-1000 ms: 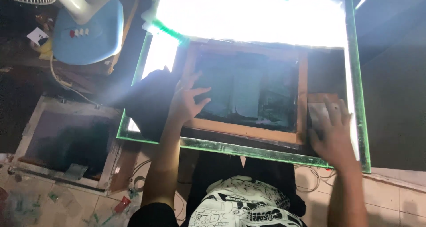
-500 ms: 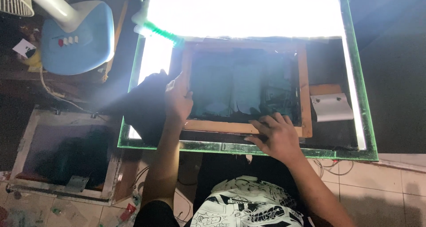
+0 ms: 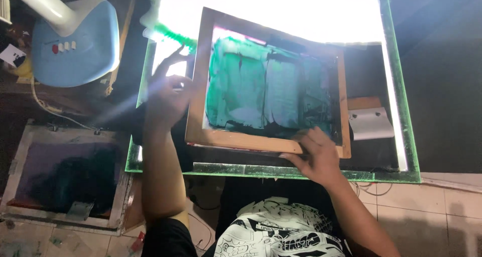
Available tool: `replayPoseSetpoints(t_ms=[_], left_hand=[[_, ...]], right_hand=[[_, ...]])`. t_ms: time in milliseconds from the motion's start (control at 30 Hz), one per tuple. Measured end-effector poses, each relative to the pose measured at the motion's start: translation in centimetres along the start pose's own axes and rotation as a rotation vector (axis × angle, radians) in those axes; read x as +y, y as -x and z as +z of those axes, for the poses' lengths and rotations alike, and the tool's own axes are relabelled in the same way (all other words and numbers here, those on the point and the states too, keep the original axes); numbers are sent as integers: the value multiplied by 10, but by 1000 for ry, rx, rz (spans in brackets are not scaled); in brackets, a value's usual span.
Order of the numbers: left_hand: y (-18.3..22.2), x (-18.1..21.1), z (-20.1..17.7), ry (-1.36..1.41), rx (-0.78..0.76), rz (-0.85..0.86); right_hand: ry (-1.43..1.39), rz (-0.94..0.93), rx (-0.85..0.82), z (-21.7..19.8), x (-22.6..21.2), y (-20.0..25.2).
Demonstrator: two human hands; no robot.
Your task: Preparing a screen printing frame by spreading material on the mesh and inspecting a printed plastic bag on a light table.
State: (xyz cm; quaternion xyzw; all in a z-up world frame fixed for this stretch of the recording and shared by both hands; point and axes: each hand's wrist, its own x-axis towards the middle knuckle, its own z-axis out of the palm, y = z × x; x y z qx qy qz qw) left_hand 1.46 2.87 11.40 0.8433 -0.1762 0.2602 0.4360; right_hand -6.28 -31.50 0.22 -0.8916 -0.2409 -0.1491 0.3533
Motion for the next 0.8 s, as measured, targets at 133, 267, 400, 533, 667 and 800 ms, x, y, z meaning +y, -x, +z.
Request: replayPoseSetpoints(t_ms=[133,267,400,533,667,800], left_hand=[[17,-35,59,662,372,-388],[76,-118,148,-396,81,-124],[127,-191,227,-1427,-253,171],[52,-43,147,-759,-680,-245],[42,-97,145,-784,-532,-296],[31,-108,131,-727,-415,-373]], right_hand=[[-61,24,79,1,26,21],[-231,11,198,-13,29,27],[-301,9,286,-21,38,32],[-328,-22,313,-23,37,31],[-319,-43,306,-22,33,26],[-309,-75,323,-19,43,33]])
